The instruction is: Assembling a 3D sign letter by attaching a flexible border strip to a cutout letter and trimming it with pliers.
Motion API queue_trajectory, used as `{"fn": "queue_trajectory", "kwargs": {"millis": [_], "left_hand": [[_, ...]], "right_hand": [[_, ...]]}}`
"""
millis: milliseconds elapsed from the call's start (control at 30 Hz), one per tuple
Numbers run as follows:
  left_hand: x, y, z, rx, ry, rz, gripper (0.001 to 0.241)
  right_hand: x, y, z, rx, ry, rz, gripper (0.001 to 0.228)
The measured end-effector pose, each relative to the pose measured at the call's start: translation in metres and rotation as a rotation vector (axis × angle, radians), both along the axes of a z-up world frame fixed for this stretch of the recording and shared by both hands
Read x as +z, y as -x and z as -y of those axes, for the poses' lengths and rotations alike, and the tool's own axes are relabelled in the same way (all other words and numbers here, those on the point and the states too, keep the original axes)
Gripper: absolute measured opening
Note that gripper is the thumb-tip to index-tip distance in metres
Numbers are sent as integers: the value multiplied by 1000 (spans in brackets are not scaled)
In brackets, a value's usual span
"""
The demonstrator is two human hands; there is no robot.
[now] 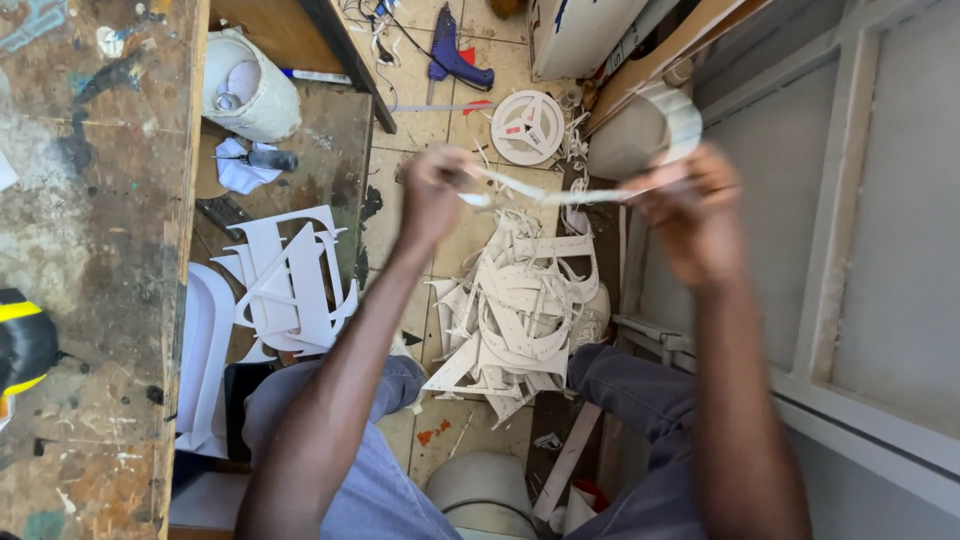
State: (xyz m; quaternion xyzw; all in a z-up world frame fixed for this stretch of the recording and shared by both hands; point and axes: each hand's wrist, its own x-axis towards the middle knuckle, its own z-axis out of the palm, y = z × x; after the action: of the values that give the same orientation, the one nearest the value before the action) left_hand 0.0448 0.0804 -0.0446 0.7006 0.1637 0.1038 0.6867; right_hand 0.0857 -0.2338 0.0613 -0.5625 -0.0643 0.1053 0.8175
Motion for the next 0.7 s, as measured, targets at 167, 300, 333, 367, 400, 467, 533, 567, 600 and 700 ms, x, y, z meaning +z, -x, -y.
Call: {"fn": "queue_trajectory", "kwargs": {"millis": [167, 300, 333, 367, 400, 467, 533, 567, 600, 700], "left_hand": [[-26, -6, -97, 410, -314, 141, 21], [-24, 13, -52, -284, -446, -215, 26], [-17, 16, -33, -280, -444, -215, 26], [-9, 19, -14, -405, -418, -104, 26], [-2, 23, 4, -523, -391, 5, 36], [33, 23, 26, -609, -72, 38, 49], [42, 14, 38, -696, 251, 72, 66], [34, 7, 40, -648, 215, 113, 53], [26, 5, 41, -589, 182, 148, 41], [24, 10, 43, -468, 121, 174, 29]], "right_hand": [[-19, -31, 164, -133, -262, 7, 12], [-31, -33, 140, -107, -297, 118, 38], [-27, -25, 106, -103, -296, 118, 38], [-24, -17, 72, -48, -129, 123, 34], [-21, -9, 38, 12, 37, 125, 33], [-33, 11, -2, 116, 199, 101, 32], [-44, 26, -29, 210, 362, 77, 38], [-47, 30, -36, 323, 373, 16, 40], [-52, 37, -43, 446, 384, -51, 42], [-15, 43, -50, 459, 494, -72, 36]]}}
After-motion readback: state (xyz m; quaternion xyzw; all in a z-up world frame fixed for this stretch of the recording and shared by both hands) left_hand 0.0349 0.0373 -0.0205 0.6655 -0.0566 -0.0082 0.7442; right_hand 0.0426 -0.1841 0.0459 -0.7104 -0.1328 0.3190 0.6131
